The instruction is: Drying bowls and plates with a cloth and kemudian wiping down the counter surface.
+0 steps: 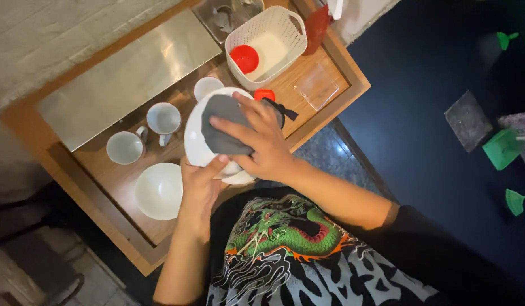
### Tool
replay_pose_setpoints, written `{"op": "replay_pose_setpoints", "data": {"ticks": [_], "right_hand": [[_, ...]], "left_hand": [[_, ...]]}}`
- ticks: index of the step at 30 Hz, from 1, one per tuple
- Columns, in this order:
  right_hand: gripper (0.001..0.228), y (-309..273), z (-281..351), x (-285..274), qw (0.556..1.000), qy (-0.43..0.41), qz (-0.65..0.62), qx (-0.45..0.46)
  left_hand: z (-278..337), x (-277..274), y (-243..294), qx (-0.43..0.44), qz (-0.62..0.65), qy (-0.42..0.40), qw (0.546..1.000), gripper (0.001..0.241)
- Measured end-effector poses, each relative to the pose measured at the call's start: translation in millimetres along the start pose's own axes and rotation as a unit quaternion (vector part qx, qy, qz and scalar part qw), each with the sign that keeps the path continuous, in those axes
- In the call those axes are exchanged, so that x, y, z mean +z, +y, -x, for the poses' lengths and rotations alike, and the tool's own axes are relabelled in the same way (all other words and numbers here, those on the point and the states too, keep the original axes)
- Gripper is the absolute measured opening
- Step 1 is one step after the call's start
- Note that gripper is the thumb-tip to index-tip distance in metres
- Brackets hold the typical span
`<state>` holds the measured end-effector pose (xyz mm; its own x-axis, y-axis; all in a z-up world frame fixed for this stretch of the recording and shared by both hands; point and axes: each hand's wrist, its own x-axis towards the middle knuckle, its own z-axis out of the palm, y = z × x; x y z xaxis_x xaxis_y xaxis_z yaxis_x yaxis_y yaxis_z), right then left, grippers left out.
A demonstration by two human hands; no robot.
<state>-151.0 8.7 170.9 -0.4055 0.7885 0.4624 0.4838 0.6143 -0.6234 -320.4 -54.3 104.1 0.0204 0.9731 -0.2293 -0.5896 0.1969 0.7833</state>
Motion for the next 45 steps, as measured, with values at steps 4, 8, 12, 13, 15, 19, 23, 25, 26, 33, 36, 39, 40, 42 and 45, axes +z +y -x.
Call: {"op": "replay_pose_setpoints", "data": {"ticks": [4, 8, 12, 13, 15, 19, 23, 25, 26, 33, 36, 39, 40, 42, 45], "right_hand": [[0.061, 50, 28, 19, 0.993, 0.028, -0.100, 0.057], [0.051, 83, 49, 27, 0.859, 0.056, -0.400, 0.315], [0.048, 108, 75, 3, 0.752, 0.019, -0.514, 0.413], [0.042, 122, 85, 4, 0.734, -0.018, -0.518, 0.439], [0.041, 140, 98, 8, 0.715, -0.057, -0.519, 0.465], [0.042, 145, 98, 18, 0.857, -0.241, -0.222, 0.398], [0.041, 123, 95, 29, 0.889, -0.271, -0.049, 0.367], [0.040, 120, 92, 37, 0.899, -0.252, 0.021, 0.358], [0.040, 117, 92, 40, 0.904, -0.232, 0.091, 0.349], [0.044, 128, 100, 56, 0.915, -0.173, 0.162, 0.325], [0.044, 124, 98, 60, 0.918, -0.167, 0.168, 0.318], [0.043, 127, 95, 64, 0.921, -0.170, 0.188, 0.296], [0.043, 128, 96, 65, 0.920, -0.175, 0.198, 0.290], [0.043, 133, 100, 67, 0.919, -0.184, 0.208, 0.281], [0.045, 140, 105, 71, 0.922, -0.183, 0.234, 0.248]], "left_hand": [[-6, 15, 18, 0.074, 0.127, -0.003, 0.989, 0.070], [6, -8, 16, 0.078, -0.074, 0.045, 0.993, 0.054], [6, -31, -1, 0.156, -0.417, -0.010, 0.895, 0.031], [9, -29, 1, 0.213, -0.527, -0.081, 0.819, 0.030], [13, -29, -3, 0.262, -0.623, -0.150, 0.722, 0.029], [10, -37, -33, 0.281, -0.708, -0.239, 0.602, 0.036], [11, -42, -70, 0.271, -0.762, -0.218, 0.546, 0.026], [10, -43, -81, 0.255, -0.782, -0.203, 0.531, 0.027], [10, -43, -87, 0.238, -0.801, -0.191, 0.515, 0.028], [4, -54, -98, 0.219, -0.818, -0.157, 0.508, 0.040], [8, -62, -107, 0.208, -0.812, -0.159, 0.521, 0.042], [7, -65, -108, 0.193, -0.806, -0.159, 0.537, 0.043], [8, -66, -110, 0.188, -0.802, -0.159, 0.544, 0.043], [8, -65, -112, 0.180, -0.798, -0.154, 0.554, 0.043], [8, -63, -112, 0.164, -0.807, -0.143, 0.549, 0.043]]}}
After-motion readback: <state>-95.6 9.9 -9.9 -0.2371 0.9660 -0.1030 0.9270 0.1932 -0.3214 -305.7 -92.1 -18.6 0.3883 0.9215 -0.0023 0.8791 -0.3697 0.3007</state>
